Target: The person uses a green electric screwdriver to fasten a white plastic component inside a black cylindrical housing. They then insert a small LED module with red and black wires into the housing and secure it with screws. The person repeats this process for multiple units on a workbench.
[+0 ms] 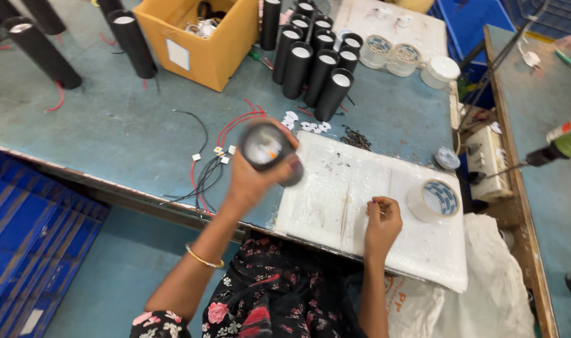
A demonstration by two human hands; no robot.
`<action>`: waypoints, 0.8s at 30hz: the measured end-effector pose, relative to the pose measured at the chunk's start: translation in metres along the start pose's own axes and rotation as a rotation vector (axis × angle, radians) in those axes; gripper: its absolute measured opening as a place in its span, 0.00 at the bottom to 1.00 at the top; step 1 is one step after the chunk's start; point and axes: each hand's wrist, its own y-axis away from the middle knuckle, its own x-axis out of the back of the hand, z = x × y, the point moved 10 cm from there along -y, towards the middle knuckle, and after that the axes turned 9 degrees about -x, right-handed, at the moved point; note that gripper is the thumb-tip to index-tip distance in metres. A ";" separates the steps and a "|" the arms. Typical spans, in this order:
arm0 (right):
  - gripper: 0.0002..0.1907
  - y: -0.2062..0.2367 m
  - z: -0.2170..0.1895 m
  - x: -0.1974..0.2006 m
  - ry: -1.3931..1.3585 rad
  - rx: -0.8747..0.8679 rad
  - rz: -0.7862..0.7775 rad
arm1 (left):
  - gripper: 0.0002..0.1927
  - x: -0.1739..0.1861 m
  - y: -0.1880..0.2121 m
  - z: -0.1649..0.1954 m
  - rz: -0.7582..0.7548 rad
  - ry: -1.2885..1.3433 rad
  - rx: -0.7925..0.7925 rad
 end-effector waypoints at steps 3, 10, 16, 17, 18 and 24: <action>0.05 0.002 0.002 0.000 -0.018 0.010 -0.015 | 0.16 0.091 -0.018 0.003 0.285 -0.169 -0.015; 0.05 0.003 0.005 -0.001 0.036 0.046 -0.027 | 0.29 0.275 -0.032 0.028 0.634 -0.906 -0.227; 0.05 0.004 0.008 -0.004 -0.011 0.018 -0.038 | 0.36 0.354 -0.019 -0.024 0.730 -0.885 -0.004; 0.05 0.004 0.008 -0.004 -0.007 0.020 -0.037 | 0.37 0.365 -0.014 -0.040 0.751 -0.804 0.096; 0.05 0.002 0.008 -0.004 0.002 0.021 -0.034 | 0.38 0.364 -0.017 -0.036 0.719 -0.899 -0.009; 0.04 0.013 0.000 0.015 0.043 0.068 0.087 | 0.61 0.394 -0.006 -0.072 0.613 -0.457 -0.109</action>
